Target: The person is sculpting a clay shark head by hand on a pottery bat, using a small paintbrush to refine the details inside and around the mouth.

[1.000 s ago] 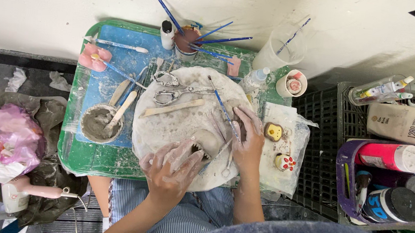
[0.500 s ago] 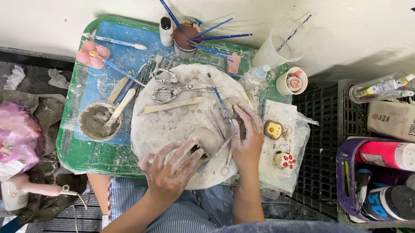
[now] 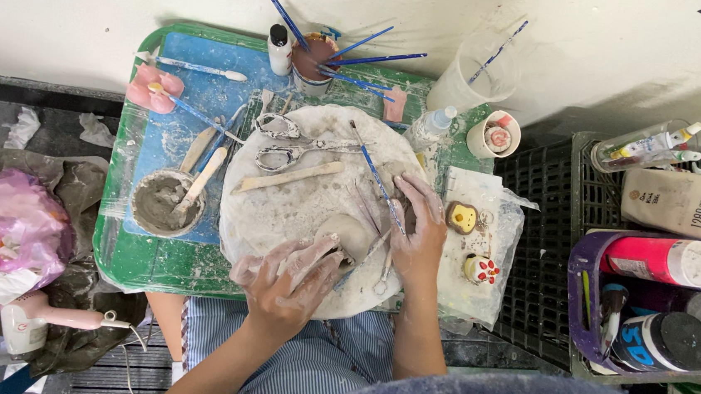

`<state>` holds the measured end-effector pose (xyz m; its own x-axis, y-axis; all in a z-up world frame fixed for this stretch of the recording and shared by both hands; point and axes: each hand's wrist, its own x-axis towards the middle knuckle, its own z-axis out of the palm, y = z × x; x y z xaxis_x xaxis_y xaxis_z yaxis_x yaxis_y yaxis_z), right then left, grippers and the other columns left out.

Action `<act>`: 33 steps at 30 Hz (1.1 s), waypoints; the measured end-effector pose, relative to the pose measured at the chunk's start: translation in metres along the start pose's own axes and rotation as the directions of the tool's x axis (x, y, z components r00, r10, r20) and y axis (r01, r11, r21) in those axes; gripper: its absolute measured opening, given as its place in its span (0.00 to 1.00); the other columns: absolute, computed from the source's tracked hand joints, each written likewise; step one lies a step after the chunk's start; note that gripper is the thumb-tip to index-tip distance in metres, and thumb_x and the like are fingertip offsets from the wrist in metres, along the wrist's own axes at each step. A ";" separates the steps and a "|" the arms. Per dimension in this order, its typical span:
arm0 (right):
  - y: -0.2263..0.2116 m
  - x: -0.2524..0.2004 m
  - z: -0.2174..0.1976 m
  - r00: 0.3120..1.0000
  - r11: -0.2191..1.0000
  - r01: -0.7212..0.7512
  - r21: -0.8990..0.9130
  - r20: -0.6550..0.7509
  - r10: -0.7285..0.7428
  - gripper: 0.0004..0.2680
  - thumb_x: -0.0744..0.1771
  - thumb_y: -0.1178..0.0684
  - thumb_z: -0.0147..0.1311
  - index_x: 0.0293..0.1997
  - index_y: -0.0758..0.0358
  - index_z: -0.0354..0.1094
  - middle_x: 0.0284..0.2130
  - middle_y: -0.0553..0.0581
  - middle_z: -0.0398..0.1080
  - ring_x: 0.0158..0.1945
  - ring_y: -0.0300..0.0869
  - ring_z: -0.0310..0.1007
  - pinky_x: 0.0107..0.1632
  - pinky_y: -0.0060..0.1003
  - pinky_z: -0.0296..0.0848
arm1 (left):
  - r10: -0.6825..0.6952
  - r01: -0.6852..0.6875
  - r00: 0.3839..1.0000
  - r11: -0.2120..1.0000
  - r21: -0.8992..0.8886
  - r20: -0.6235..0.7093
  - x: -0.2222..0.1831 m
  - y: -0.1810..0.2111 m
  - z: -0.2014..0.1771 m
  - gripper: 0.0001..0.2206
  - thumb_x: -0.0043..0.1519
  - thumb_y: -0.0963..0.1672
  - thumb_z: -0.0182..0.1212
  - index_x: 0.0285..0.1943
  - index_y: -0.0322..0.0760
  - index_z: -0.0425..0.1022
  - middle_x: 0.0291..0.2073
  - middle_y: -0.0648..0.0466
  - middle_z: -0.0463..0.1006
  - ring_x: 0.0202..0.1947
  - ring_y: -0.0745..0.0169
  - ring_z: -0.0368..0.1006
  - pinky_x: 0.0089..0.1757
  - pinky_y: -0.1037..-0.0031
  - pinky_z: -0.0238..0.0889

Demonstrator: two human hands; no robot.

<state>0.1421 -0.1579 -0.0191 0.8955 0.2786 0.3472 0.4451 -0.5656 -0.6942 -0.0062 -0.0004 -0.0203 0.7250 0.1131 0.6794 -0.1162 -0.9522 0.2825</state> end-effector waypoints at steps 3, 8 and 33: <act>-0.001 0.001 0.000 1.000 1.000 -0.005 0.003 0.003 0.005 0.12 0.66 0.58 0.57 0.57 0.60 0.72 0.55 0.60 0.73 0.59 0.54 0.74 0.62 0.44 0.70 | 0.026 -0.023 0.999 0.997 -0.079 0.032 0.004 -0.004 0.000 0.13 0.56 0.45 0.72 0.49 0.43 0.84 0.54 0.56 0.79 0.49 0.48 0.74 0.48 0.62 0.64; -0.001 0.000 0.000 1.000 1.000 -0.013 0.013 0.001 0.013 0.12 0.67 0.58 0.57 0.57 0.60 0.72 0.55 0.60 0.73 0.58 0.54 0.74 0.61 0.43 0.71 | 0.032 -0.019 0.998 0.980 -0.197 0.060 0.007 -0.012 -0.006 0.15 0.53 0.43 0.72 0.50 0.42 0.83 0.54 0.51 0.78 0.50 0.44 0.74 0.46 0.63 0.72; 0.000 0.001 0.000 1.000 1.000 -0.018 0.021 -0.003 0.018 0.12 0.67 0.58 0.58 0.56 0.61 0.72 0.55 0.60 0.73 0.59 0.54 0.74 0.62 0.43 0.70 | -0.039 0.036 0.999 0.995 -0.097 -0.021 0.013 0.006 -0.006 0.13 0.53 0.44 0.74 0.46 0.41 0.84 0.52 0.51 0.80 0.47 0.49 0.75 0.46 0.62 0.58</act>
<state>0.1427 -0.1577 -0.0183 0.9032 0.2663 0.3367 0.4292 -0.5540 -0.7133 -0.0011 -0.0029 -0.0057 0.7148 0.1556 0.6818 -0.1548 -0.9156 0.3712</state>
